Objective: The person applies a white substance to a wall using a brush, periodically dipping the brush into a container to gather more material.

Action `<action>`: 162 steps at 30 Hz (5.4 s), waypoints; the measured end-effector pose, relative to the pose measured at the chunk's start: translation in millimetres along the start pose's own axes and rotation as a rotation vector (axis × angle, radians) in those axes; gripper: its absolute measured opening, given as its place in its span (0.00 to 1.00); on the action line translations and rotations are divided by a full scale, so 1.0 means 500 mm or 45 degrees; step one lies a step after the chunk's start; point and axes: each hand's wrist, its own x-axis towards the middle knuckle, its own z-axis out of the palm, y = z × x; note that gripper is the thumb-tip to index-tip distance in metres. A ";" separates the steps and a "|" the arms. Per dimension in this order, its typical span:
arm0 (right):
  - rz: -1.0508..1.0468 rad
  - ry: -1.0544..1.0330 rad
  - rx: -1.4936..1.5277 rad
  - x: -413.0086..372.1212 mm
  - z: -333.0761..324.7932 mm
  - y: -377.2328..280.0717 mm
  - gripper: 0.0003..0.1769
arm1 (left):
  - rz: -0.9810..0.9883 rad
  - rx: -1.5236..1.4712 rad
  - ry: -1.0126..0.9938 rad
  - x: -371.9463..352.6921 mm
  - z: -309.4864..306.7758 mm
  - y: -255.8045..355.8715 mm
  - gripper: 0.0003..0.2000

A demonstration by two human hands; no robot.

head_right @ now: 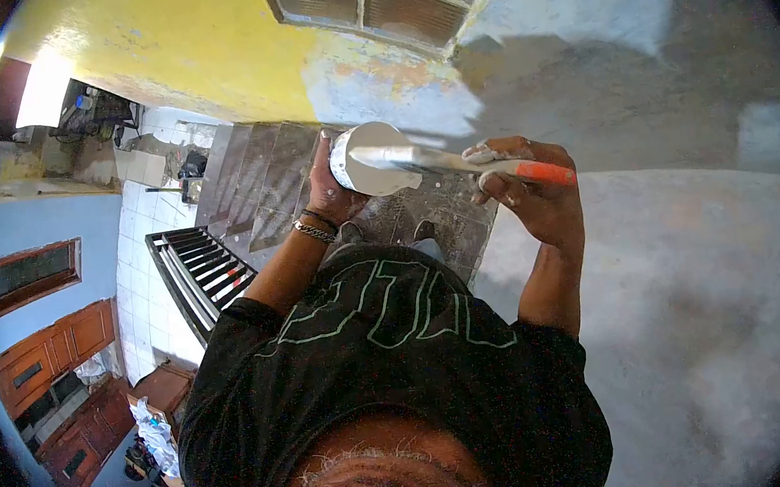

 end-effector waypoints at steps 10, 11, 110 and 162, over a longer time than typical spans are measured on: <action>-0.269 -0.326 -0.499 0.043 -0.108 -0.012 0.17 | -0.062 0.159 -0.037 0.041 0.050 -0.034 0.30; -0.320 -0.438 -0.559 0.053 -0.124 -0.012 0.16 | -0.054 0.161 -0.040 0.053 0.041 -0.038 0.30; -1.295 0.180 -1.317 0.276 -0.310 -0.327 0.08 | 0.341 -0.164 0.329 -0.043 -0.002 -0.045 0.30; -1.052 0.322 -1.473 0.172 -0.208 -0.004 0.15 | 0.298 -0.043 0.164 -0.104 -0.076 -0.009 0.34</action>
